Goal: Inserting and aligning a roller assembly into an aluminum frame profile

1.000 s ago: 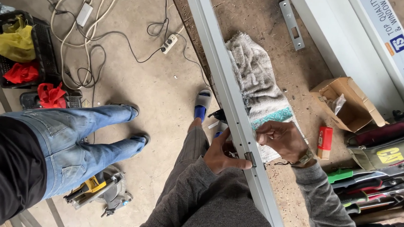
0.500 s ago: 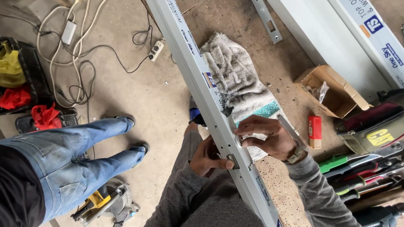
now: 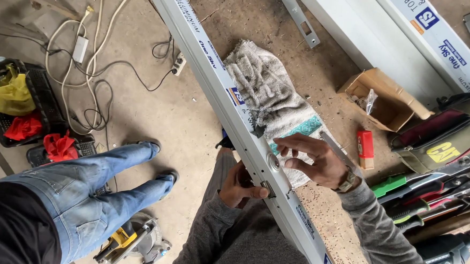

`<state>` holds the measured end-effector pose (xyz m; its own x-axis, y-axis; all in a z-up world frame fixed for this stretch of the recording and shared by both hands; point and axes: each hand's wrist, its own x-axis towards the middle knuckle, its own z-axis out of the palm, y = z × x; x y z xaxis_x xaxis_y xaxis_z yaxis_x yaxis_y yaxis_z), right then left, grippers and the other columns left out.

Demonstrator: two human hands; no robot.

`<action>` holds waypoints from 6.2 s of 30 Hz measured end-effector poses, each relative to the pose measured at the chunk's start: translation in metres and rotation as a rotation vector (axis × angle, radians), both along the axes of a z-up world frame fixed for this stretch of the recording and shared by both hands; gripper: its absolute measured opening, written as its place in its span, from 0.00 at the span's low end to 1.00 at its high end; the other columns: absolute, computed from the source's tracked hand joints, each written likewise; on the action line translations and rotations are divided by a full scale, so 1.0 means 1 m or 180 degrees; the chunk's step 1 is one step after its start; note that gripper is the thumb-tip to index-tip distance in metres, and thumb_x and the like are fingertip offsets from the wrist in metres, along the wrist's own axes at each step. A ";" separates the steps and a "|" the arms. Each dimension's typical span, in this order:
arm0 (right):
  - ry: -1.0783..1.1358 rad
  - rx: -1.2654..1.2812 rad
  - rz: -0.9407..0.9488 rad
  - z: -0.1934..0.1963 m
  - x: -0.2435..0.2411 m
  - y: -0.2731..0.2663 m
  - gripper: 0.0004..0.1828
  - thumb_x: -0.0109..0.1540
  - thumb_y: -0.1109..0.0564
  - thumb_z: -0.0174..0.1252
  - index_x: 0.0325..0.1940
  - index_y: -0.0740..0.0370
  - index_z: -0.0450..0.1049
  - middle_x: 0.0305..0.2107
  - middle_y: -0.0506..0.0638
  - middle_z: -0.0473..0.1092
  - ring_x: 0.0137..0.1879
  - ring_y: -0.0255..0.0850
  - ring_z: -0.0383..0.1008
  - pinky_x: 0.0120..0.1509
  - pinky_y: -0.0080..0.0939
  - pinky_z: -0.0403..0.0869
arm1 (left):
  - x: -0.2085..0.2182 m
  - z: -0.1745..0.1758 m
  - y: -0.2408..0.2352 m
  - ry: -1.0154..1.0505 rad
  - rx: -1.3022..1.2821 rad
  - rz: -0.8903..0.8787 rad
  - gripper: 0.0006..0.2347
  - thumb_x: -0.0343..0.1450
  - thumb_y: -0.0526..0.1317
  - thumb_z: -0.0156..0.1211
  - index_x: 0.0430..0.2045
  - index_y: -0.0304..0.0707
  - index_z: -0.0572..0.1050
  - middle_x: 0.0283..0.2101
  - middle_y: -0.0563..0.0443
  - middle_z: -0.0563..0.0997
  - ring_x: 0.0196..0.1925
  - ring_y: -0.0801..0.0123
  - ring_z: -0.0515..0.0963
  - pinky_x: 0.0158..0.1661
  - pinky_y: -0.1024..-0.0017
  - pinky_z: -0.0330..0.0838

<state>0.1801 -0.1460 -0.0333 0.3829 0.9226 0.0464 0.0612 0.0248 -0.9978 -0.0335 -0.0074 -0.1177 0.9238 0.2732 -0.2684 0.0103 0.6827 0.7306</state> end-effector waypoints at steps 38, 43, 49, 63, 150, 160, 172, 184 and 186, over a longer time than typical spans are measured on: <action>0.1858 -0.0518 -0.0384 0.004 -0.076 -0.028 0.51 0.56 0.41 0.64 0.76 0.68 0.54 0.60 0.70 0.65 0.62 0.63 0.70 0.63 0.64 0.69 | 0.030 0.089 0.007 0.0688 0.0205 -0.0090 0.48 0.54 0.32 0.84 0.72 0.36 0.59 0.40 0.31 0.82 0.41 0.54 0.82 0.38 0.57 0.84; 0.2008 -0.0634 -0.0391 0.007 -0.079 -0.032 0.49 0.55 0.40 0.63 0.74 0.66 0.59 0.52 0.66 0.72 0.51 0.53 0.76 0.53 0.55 0.77 | 0.030 0.087 0.008 0.0833 0.0254 -0.0200 0.41 0.66 0.43 0.77 0.72 0.31 0.57 0.45 0.29 0.82 0.46 0.53 0.81 0.41 0.54 0.80; 0.1860 -0.0718 -0.0473 0.051 -0.079 -0.011 0.42 0.59 0.40 0.58 0.68 0.74 0.63 0.40 0.67 0.73 0.44 0.49 0.73 0.48 0.53 0.78 | 0.038 0.108 0.012 0.0863 0.0576 -0.0329 0.46 0.59 0.46 0.83 0.70 0.32 0.59 0.43 0.26 0.81 0.45 0.48 0.82 0.40 0.56 0.80; 0.1527 -0.0844 -0.0542 0.039 -0.073 -0.010 0.35 0.57 0.45 0.61 0.63 0.71 0.70 0.34 0.59 0.72 0.38 0.43 0.72 0.43 0.45 0.75 | 0.036 0.123 0.012 0.0796 0.0646 -0.0084 0.44 0.54 0.44 0.84 0.65 0.28 0.65 0.39 0.33 0.82 0.42 0.55 0.80 0.49 0.61 0.72; 0.3544 0.0510 -0.1282 -0.009 -0.093 -0.012 0.15 0.63 0.58 0.55 0.45 0.76 0.74 0.22 0.63 0.74 0.30 0.45 0.80 0.42 0.37 0.79 | 0.032 0.080 -0.007 0.0232 0.2634 0.1310 0.13 0.71 0.31 0.69 0.49 0.45 0.82 0.39 0.43 0.81 0.41 0.42 0.85 0.36 0.47 0.86; 0.3538 0.0411 -0.1189 -0.028 -0.093 -0.027 0.14 0.64 0.57 0.52 0.44 0.74 0.74 0.21 0.59 0.75 0.30 0.42 0.80 0.48 0.39 0.79 | 0.040 0.070 -0.010 0.0430 0.3228 0.1297 0.06 0.75 0.34 0.65 0.40 0.52 0.83 0.37 0.55 0.83 0.37 0.55 0.86 0.33 0.60 0.86; 0.3005 -0.0133 -0.1322 -0.030 -0.090 -0.036 0.19 0.64 0.51 0.56 0.46 0.72 0.74 0.21 0.57 0.72 0.31 0.36 0.74 0.44 0.30 0.72 | 0.024 0.087 0.000 0.0460 0.2611 0.0743 0.15 0.76 0.42 0.61 0.55 0.39 0.72 0.49 0.42 0.76 0.48 0.48 0.82 0.42 0.55 0.87; 0.0581 -0.2288 -0.1113 0.037 -0.091 -0.019 0.50 0.49 0.42 0.64 0.72 0.63 0.60 0.48 0.61 0.79 0.32 0.51 0.87 0.30 0.49 0.90 | -0.002 0.068 -0.004 0.0516 0.0517 0.0543 0.17 0.69 0.39 0.70 0.50 0.32 0.79 0.48 0.38 0.85 0.53 0.52 0.86 0.56 0.52 0.86; -0.0586 -0.1987 -0.1022 0.033 -0.096 -0.022 0.42 0.53 0.48 0.68 0.66 0.72 0.63 0.48 0.64 0.75 0.44 0.56 0.84 0.38 0.50 0.89 | -0.002 0.063 -0.007 0.0668 0.0132 0.0585 0.18 0.68 0.40 0.70 0.49 0.29 0.80 0.49 0.37 0.85 0.51 0.52 0.86 0.52 0.51 0.86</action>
